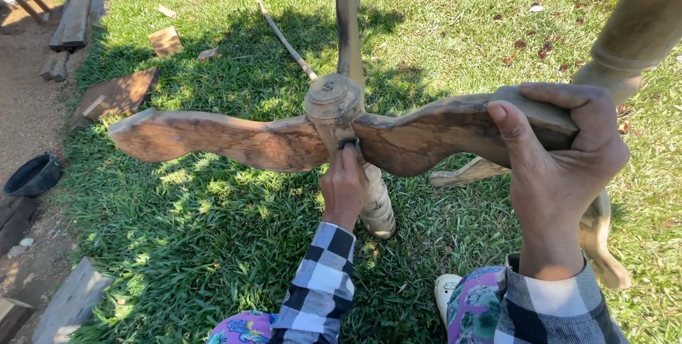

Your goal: The person is sanding the wooden base of a piece of furniture using a piece of sandpaper.

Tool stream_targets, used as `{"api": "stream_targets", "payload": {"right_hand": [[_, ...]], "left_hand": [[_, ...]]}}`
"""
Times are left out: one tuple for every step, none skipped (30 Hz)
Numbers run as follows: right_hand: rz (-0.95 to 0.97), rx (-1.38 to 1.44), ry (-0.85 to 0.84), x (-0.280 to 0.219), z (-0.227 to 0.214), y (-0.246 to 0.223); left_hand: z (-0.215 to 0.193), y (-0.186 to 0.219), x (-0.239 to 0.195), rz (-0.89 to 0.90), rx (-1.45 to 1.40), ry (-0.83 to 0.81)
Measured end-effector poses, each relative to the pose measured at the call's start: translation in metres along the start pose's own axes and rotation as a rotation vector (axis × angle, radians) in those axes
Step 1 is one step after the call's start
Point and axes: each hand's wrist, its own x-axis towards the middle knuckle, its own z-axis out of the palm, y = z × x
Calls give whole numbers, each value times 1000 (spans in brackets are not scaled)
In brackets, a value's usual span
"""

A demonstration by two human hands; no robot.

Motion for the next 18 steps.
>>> {"api": "stream_targets", "payload": {"right_hand": [[5,-4,-8,0,-1,0],[-1,7,-10,1,0,-1],[-7,17,-11,2,1,-2],[-5,20,-15,1,0,2],[-27,5,-19,1,-1,6],[-48,-12,-17,0,-2,11],[-46,-11,-15,0,-3,12],[-46,-11,-5,0,-4,12],[-46,-11,5,0,-5,13],[-46,-8,2,0,-6,14],[-30,-2,4,0,-6,16],[-13,1,4,0,-7,17],[-12,1,0,-2,-8,22],[-42,-22,-22,-6,-10,27],[-71,-42,-45,-9,-13,32],[-72,-40,-53,-6,-11,28],[-40,-7,-47,-2,-10,23],[-10,32,-34,2,-7,19]], "left_hand": [[-8,4,8,-8,-1,-6],[-18,6,18,45,38,34],[-27,9,28,98,77,74],[-29,8,26,95,81,73],[-31,8,24,138,120,68],[-33,8,23,187,156,64],[-19,-4,7,189,157,63],[-5,-16,-9,280,195,-2],[9,-28,-25,370,234,-68],[7,-31,-23,368,237,-67],[4,-36,-21,412,257,-95],[1,-39,-20,454,275,-124],[-6,-40,-1,451,274,-125],[-14,-41,15,478,286,-93],[-22,-41,31,504,297,-60],[-39,-31,40,496,299,-61],[-55,-21,49,523,332,-98],[-73,-12,62,556,370,-132]]}}
